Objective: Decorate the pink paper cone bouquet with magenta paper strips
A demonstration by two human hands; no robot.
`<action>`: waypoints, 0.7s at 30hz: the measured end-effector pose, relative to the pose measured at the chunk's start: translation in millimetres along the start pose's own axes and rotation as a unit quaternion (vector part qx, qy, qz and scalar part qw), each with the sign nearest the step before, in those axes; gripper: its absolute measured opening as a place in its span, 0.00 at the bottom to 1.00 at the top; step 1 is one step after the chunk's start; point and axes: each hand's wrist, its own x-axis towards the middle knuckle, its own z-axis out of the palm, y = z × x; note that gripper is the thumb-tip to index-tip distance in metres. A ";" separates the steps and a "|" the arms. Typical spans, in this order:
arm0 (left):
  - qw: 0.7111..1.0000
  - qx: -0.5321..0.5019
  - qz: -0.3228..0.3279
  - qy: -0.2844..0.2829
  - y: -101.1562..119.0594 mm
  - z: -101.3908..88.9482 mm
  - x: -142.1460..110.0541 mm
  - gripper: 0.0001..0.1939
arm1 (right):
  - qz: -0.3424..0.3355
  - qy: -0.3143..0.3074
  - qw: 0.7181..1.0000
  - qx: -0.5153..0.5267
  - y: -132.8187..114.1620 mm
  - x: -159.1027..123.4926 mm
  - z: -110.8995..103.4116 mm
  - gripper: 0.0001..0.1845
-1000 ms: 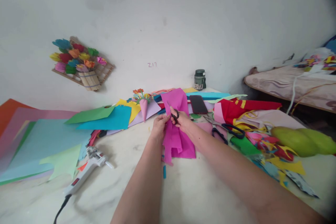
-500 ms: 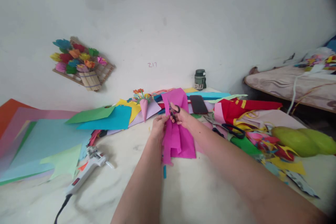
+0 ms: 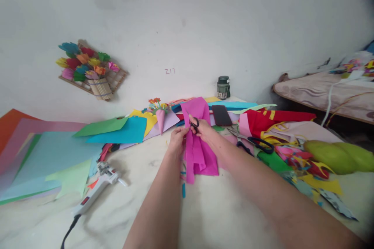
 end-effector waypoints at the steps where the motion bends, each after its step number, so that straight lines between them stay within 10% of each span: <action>1: 1.000 0.000 0.000 -0.001 0.3 -0.1 -0.2 0.17 | -0.010 0.002 1.000 0.004 0.9 -0.1 0.6 0.19; 21: 1.000 0.017 -0.010 -0.016 1.4 0.1 -3.0 0.18 | 0.069 -0.030 0.997 -0.006 -5.8 15.5 -6.1 0.25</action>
